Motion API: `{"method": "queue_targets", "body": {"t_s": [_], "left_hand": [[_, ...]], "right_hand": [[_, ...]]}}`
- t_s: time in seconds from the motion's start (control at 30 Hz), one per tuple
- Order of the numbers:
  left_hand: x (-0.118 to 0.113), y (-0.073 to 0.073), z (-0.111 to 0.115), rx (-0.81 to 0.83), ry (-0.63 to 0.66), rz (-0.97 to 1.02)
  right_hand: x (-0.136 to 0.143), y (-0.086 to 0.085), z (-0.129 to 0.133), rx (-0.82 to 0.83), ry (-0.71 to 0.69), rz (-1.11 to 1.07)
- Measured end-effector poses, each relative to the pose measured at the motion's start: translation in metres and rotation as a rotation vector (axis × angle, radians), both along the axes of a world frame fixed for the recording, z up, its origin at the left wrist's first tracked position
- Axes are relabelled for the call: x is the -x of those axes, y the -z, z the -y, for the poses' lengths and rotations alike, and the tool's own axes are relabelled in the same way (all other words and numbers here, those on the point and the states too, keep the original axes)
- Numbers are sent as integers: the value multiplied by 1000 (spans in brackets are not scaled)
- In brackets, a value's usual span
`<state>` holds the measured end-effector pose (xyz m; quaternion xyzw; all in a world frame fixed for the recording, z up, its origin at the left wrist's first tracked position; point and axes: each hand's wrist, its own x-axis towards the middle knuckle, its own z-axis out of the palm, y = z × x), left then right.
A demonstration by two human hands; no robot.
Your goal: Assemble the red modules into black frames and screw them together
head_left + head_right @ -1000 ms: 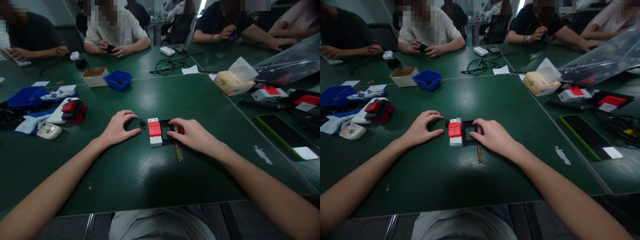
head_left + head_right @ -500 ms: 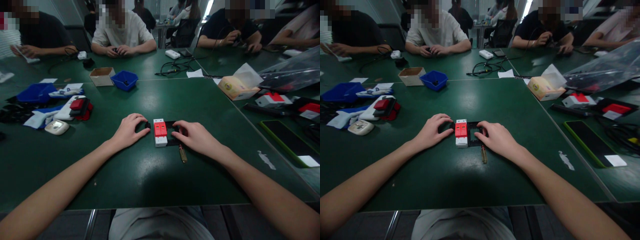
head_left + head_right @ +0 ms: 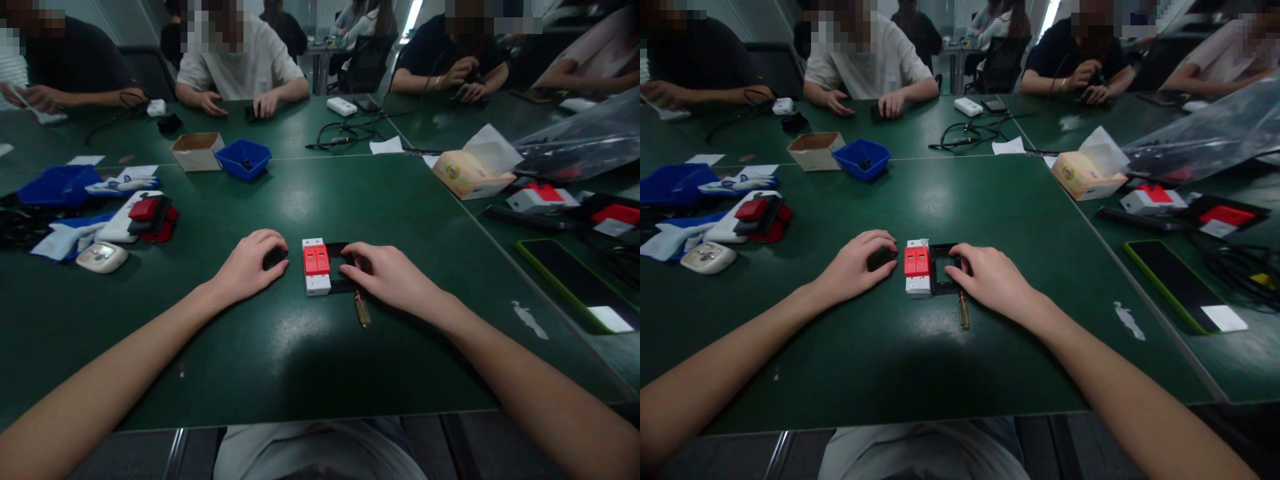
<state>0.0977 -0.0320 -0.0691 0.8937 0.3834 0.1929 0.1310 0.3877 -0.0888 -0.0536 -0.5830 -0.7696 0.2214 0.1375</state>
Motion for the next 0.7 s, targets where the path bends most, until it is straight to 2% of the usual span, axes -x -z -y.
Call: {"method": "queue_targets", "body": {"t_s": [0.2, 0.37, 0.53, 0.7], "left_hand": [[6, -6, -3, 91, -90, -76], [13, -9, -10, 128, -37, -87], [17, -7, -11, 48, 47, -92], [17, -9, -10, 23, 9, -6]], "right_hand": [[-1, 1, 0, -2, -11, -13], [-2, 1, -1, -7, -25, -10], [-2, 2, -1, -16, -28, -2], [-2, 2, 0, -19, -32, 0]]}}
